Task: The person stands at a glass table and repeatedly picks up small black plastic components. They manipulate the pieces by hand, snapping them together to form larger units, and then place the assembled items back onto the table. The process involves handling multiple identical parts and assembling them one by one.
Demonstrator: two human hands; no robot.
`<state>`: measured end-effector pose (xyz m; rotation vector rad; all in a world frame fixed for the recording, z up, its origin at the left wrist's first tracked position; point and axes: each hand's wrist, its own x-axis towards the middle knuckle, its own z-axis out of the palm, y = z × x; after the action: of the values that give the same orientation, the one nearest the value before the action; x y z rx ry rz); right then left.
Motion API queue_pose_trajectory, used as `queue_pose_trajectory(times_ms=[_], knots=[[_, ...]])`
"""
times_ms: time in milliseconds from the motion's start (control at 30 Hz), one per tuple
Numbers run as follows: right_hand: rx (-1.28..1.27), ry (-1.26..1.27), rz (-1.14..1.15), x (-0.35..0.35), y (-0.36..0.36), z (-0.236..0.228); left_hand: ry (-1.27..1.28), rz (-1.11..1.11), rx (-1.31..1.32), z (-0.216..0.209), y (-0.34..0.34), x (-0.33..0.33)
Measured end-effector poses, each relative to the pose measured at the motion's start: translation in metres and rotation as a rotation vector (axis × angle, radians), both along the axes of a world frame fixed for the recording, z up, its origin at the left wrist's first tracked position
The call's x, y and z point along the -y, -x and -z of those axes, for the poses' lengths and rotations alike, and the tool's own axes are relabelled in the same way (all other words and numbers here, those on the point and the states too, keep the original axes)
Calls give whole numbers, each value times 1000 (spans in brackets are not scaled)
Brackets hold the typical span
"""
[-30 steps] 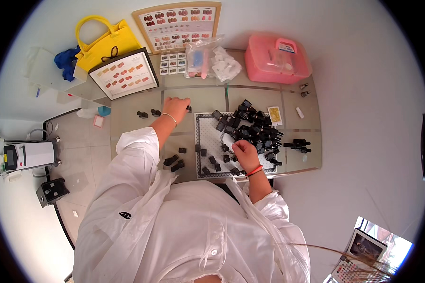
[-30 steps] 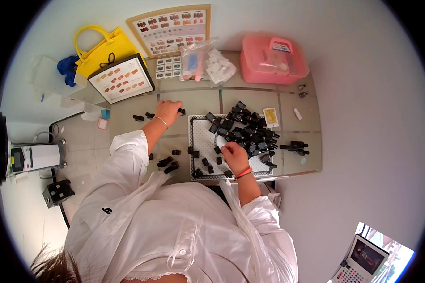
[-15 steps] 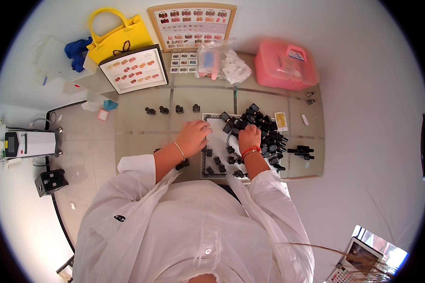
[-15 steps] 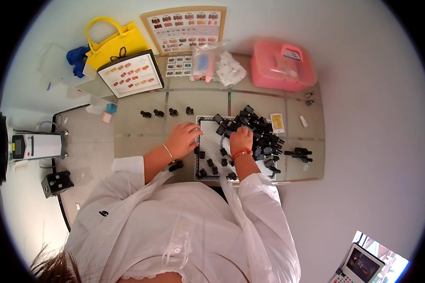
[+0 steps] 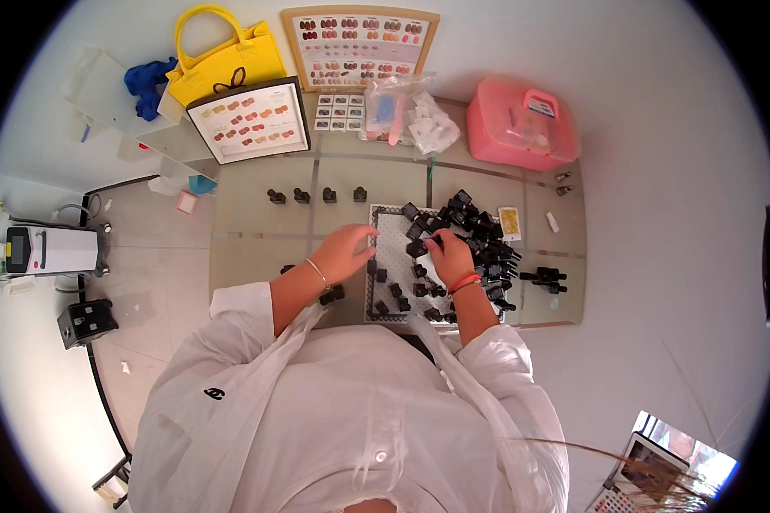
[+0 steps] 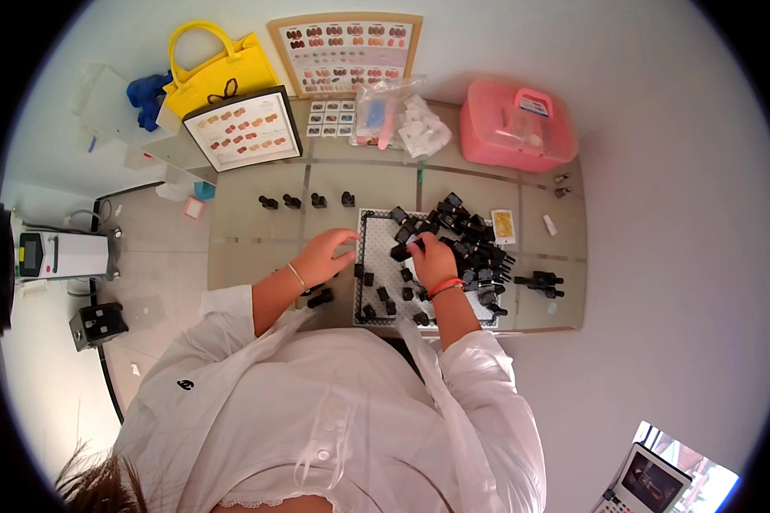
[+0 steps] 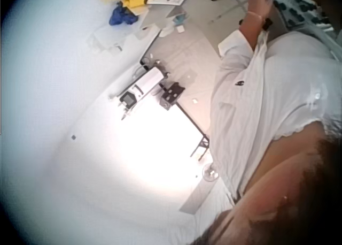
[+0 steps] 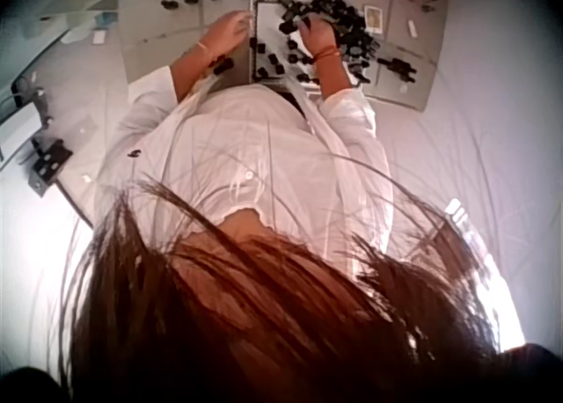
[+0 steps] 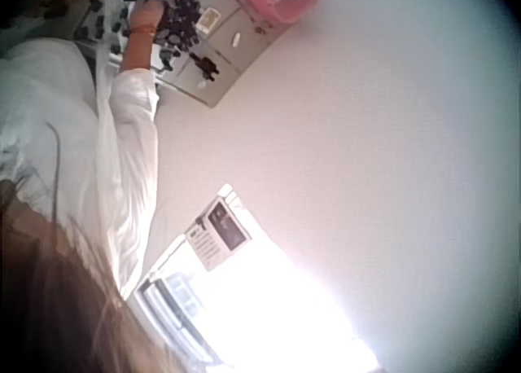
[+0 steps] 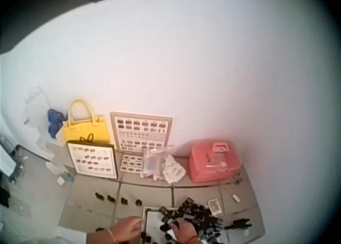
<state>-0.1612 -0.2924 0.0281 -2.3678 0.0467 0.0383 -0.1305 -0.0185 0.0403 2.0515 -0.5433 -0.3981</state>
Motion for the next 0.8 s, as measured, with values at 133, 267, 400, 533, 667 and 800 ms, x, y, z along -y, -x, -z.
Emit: queue_pose_trajectory(times_ms=[133, 267, 400, 533, 667, 800], knots=[[-220, -549, 24, -18, 3, -24, 314, -12, -477, 11, -1, 9], [-191, -511, -1, -27, 7, -38, 444, 30, -1021, -16, -1, 20], [-189, -432, 26, -34, 9, -50, 420, 97, -1044, -23, 6, 19], [-350, -596, 149, -37, 12, -30, 534, 50, -1293, -41, 12, 20], [-631, -1001, 336, -48, 16, -19, 600, -137, -1428, -66, 22, 32], [-705, -1270, 384, -66, 25, -18, 612, -215, -1453, -77, 25, 38]])
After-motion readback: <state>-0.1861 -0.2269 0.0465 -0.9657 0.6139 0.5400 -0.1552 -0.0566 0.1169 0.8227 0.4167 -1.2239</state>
